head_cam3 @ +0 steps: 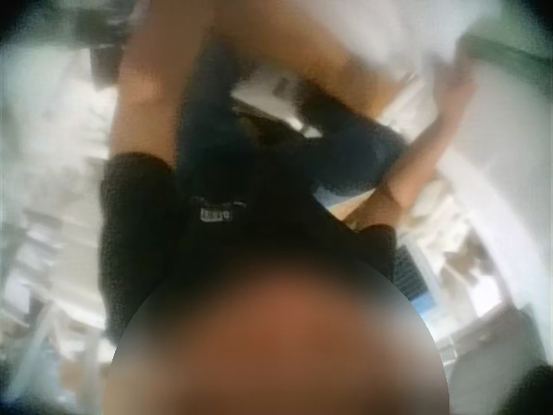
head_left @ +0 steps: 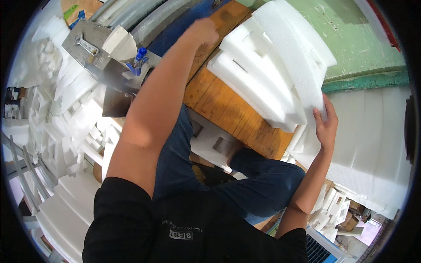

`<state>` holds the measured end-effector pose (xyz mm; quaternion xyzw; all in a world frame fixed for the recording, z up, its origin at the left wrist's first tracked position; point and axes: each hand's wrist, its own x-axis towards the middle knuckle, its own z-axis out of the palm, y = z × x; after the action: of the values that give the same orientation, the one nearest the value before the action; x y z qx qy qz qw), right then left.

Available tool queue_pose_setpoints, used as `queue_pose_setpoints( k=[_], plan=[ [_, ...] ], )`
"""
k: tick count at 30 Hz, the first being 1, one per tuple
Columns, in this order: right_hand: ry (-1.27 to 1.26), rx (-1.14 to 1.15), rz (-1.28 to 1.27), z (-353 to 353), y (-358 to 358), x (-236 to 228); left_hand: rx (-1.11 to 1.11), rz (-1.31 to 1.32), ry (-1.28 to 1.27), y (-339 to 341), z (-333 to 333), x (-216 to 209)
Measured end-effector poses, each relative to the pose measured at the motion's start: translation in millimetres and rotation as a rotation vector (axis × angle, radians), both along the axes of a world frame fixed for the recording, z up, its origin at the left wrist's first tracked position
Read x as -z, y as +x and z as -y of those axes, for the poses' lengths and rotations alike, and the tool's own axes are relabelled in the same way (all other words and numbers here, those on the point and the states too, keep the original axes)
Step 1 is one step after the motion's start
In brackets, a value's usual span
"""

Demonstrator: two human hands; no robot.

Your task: The person sits on the floor and assembles white styrofoam pieces into a larger structure. They pick up individual pieces, align them, and press them together to form a multi-part assembly.

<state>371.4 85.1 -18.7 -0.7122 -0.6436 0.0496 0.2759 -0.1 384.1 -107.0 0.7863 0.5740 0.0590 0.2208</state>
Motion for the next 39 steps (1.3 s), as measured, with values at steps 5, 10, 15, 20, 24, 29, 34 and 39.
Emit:
queue_pose_setpoints(
  k=[5, 10, 15, 20, 24, 29, 34, 39],
  plan=[
    [-0.147, -0.024, 0.158, -9, -7, -2, 0.085, 0.791, 0.369, 6, 8, -36],
    [-0.209, -0.06, 0.17, -21, -14, -1, 0.144, 0.845, 0.325, 10, 22, -34],
    [-0.17, -0.084, 0.205, -28, -16, 6, 0.101, 0.791, 0.288, 13, 17, -27],
    [-0.136, -0.126, 0.202, -32, -15, 9, 0.071, 0.806, 0.272, 12, 16, -25],
    [-0.164, -0.111, 0.224, -32, -16, 9, 0.074, 0.817, 0.261, 12, 16, -23],
    [-0.195, -0.071, 0.245, -33, -13, 13, 0.05, 0.798, 0.25, 11, 17, -23],
    [-0.201, -0.076, 0.228, -33, -13, 12, 0.071, 0.8, 0.264, 8, 25, -26],
    [-0.179, -0.089, 0.24, -33, -14, 13, 0.062, 0.761, 0.266, 14, 19, -20]
  ],
)
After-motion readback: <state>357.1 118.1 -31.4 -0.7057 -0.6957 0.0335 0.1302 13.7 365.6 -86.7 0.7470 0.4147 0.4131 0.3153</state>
